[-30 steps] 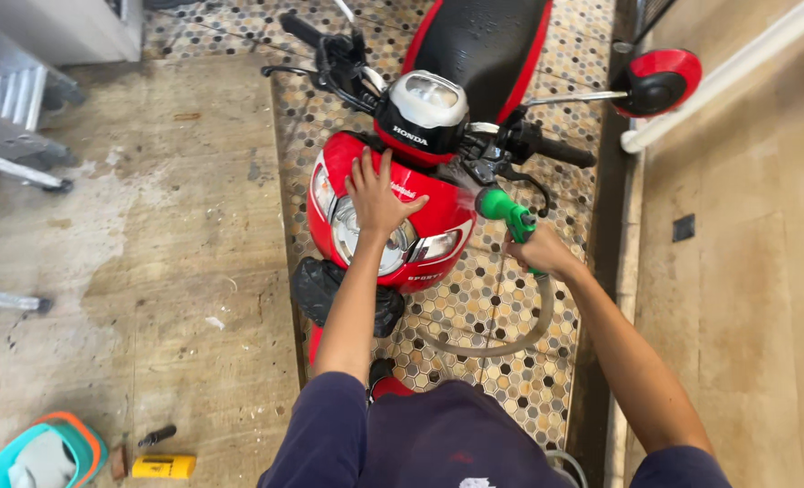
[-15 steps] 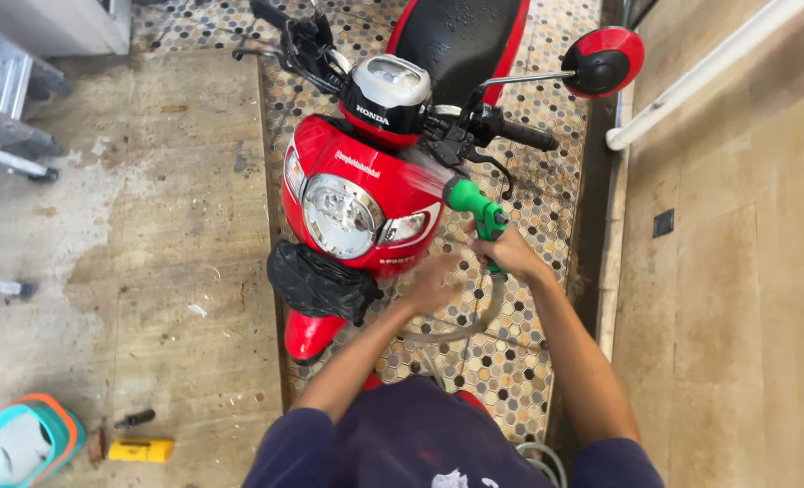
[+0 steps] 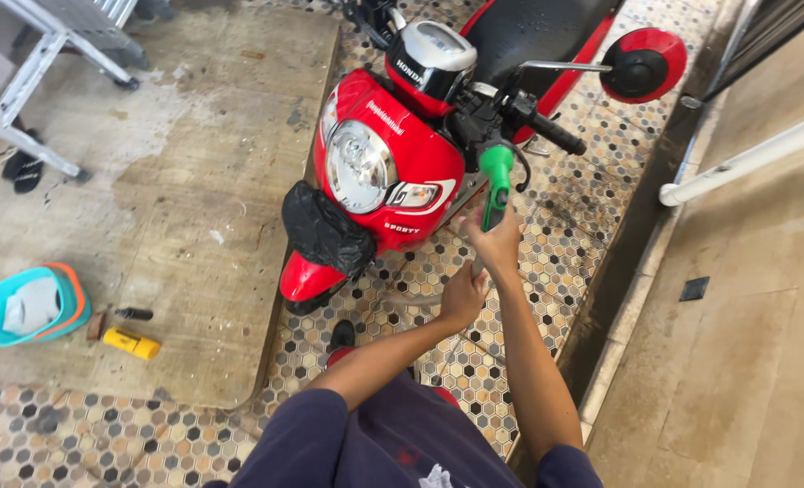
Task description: The person washes a red scooter using a water hose and by hand.
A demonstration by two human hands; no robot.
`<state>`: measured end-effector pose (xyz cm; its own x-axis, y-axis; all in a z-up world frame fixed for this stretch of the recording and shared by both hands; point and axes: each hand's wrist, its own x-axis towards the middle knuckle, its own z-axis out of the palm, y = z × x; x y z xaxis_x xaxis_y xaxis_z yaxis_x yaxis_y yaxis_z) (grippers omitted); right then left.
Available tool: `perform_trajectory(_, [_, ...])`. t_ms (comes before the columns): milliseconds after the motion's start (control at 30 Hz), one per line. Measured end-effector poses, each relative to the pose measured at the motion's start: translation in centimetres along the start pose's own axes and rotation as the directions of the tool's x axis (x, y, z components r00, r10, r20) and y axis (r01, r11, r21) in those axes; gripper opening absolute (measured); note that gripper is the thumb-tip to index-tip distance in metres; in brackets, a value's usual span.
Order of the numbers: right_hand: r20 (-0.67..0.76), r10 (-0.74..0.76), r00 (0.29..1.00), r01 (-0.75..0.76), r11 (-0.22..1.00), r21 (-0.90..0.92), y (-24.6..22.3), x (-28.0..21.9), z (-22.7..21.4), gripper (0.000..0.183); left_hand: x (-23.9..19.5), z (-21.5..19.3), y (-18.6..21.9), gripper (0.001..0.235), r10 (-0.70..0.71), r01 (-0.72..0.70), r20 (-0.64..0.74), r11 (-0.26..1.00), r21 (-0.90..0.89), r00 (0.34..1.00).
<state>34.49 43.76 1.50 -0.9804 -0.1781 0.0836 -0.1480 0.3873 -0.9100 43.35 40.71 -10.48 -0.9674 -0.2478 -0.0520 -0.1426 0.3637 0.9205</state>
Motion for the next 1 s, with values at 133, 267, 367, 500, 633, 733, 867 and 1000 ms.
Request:
perform_trajectory(133, [-0.092, 0.007, 0.996, -0.011, 0.999, -0.039, -1.3, -0.4, 1.4, 0.048, -0.9, -0.2, 2.2, 0.031, -0.017, 0.019, -0.04, 0.999, 0.042, 0.999])
perform_trajectory(267, [0.122, 0.071, 0.99, -0.041, 0.972, -0.232, -0.7, 2.6, 1.4, 0.046, -1.2, -6.0, 6.2, 0.07, 0.109, -0.129, 0.278, 0.99, 0.054, 0.954])
perform_trajectory(367, [0.197, 0.091, 0.976, -0.088, 0.996, -0.027, -2.2, 4.6, 1.4, 0.027, 2.0, -10.4, 1.8, 0.097, 0.228, -0.33, 0.463, 0.932, 0.151, 0.856])
perform_trajectory(500, [0.289, 0.084, 0.954, -0.109, 0.992, 0.068, -2.0, 5.9, 1.8, 0.014, 9.0, -14.1, -5.7, 0.074, 0.074, -0.138, 0.3, 0.97, 0.199, 0.951])
perform_trajectory(633, [0.333, 0.106, 0.937, -0.134, 0.989, 0.064, -4.2, 6.5, 2.4, 0.01, 12.9, -19.6, -3.7, 0.085, 0.332, -0.269, 0.067, 0.614, 0.742, 0.941])
perform_trajectory(733, [0.312, 0.074, 0.947, -0.1, 0.993, 0.069, -7.0, 8.2, 3.4, 0.012, 17.6, -22.4, -1.4, 0.096, 0.249, -0.167, 0.002, 0.642, 0.748, 0.969])
perform_trajectory(867, [0.283, 0.033, 0.959, -0.008, 0.996, -0.089, -7.6, 11.4, 7.0, 0.015, 24.7, -23.5, -3.3, 0.119, 0.058, 0.013, -0.101, 0.807, 0.59, 0.993])
perform_trajectory(1000, [0.327, 0.085, 0.941, -0.022, 0.981, -0.191, -7.5, 15.2, 10.3, 0.014, 27.6, -26.9, -4.9, 0.153, -0.022, 0.062, -0.088, 0.872, 0.486, 0.996])
